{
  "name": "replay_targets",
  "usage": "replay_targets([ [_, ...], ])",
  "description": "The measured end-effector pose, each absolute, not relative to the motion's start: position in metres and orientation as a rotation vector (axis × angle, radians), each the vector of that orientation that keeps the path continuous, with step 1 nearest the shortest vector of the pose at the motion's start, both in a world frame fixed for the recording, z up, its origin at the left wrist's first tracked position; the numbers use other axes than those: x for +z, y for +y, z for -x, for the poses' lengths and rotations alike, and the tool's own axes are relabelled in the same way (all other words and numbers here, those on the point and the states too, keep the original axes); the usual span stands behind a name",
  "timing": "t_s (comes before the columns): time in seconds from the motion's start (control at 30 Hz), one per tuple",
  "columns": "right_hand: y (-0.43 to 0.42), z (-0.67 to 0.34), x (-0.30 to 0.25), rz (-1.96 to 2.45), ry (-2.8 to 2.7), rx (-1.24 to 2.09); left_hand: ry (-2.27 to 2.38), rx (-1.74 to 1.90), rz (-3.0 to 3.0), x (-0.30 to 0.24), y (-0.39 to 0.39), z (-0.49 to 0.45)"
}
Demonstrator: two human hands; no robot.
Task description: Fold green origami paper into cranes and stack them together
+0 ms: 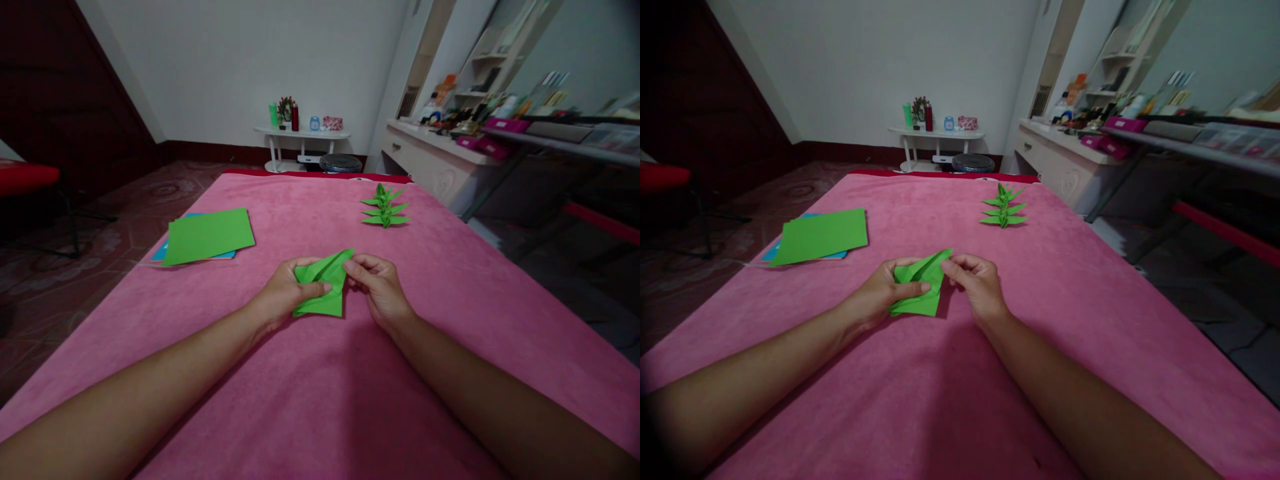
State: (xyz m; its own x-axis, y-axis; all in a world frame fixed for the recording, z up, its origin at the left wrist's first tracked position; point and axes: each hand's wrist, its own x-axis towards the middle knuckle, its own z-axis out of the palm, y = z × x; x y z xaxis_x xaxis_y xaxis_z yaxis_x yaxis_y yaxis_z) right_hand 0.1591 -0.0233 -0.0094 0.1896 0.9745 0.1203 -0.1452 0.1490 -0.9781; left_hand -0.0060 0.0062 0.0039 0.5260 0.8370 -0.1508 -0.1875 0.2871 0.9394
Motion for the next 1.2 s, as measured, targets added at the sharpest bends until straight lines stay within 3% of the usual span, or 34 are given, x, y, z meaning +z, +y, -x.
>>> replay_targets([
  [1.2, -0.0217, -0.1634, -0.0161, 1.104, -1.034, 0.970, 0.792, 0.749, -1.180, 0.0056, 0.0036, 0.0050],
])
